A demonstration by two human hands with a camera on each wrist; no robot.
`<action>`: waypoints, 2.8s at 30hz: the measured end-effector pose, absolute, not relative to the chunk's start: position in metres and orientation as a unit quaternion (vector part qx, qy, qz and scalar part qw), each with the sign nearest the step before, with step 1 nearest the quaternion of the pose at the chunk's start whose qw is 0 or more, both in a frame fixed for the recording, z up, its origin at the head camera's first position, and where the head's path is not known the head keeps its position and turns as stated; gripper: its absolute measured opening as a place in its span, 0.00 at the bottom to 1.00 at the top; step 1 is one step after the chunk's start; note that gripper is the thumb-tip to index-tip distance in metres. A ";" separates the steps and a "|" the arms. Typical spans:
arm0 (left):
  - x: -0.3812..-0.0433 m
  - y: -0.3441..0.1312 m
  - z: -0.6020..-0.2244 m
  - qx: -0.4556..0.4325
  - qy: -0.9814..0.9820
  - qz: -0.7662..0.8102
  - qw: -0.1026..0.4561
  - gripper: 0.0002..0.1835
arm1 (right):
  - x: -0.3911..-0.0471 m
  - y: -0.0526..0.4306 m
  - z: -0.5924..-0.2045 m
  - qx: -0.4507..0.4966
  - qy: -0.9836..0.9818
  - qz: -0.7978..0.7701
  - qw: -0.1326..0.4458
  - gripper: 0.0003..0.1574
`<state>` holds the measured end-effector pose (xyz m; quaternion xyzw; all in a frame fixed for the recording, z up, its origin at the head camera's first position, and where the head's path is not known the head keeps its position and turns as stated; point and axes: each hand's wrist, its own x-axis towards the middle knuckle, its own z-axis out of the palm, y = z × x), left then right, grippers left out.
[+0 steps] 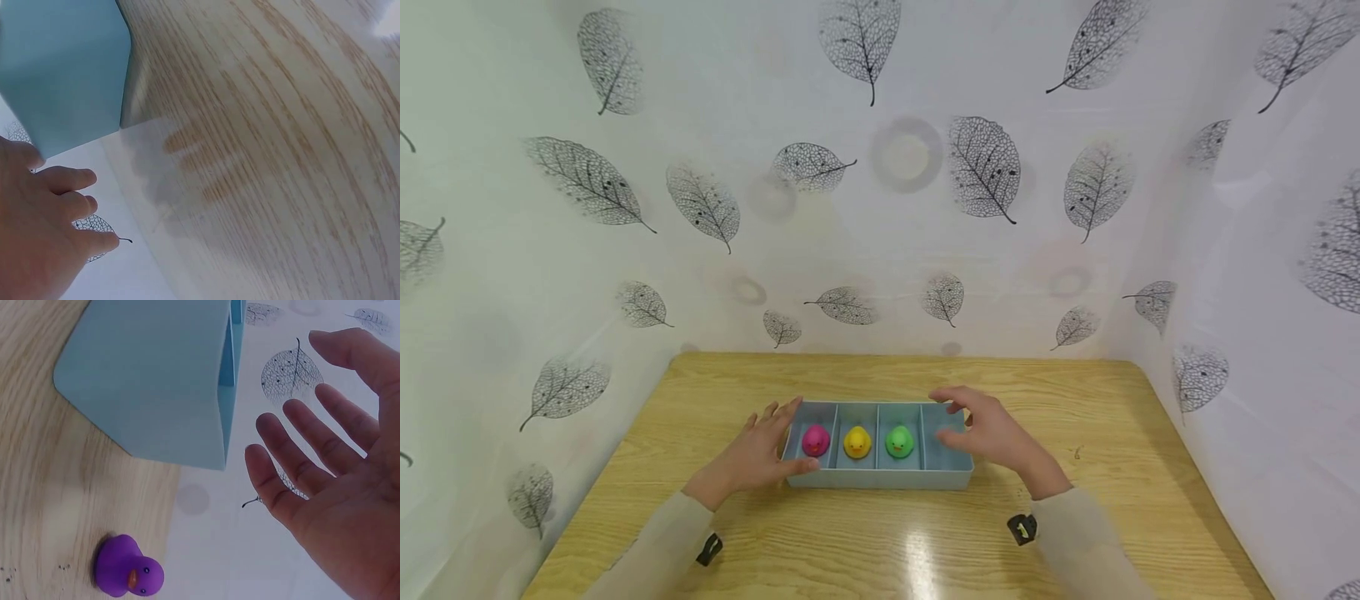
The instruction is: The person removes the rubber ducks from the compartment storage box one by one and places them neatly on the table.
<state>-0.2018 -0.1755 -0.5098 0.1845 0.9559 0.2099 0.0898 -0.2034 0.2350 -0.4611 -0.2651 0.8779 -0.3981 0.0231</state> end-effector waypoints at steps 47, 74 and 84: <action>-0.200 -0.176 -0.510 0.179 0.957 0.210 0.092 0.63 | -0.213 0.189 -0.501 -0.300 0.904 -0.299 0.048 0.40; -0.200 -0.175 -0.509 0.180 0.956 0.211 0.094 0.63 | -0.218 0.164 -0.501 -0.279 0.935 -0.208 0.063 0.39; -0.200 -0.175 -0.507 0.184 0.957 0.206 0.091 0.63 | -0.221 0.159 -0.504 -0.259 0.941 -0.208 0.071 0.36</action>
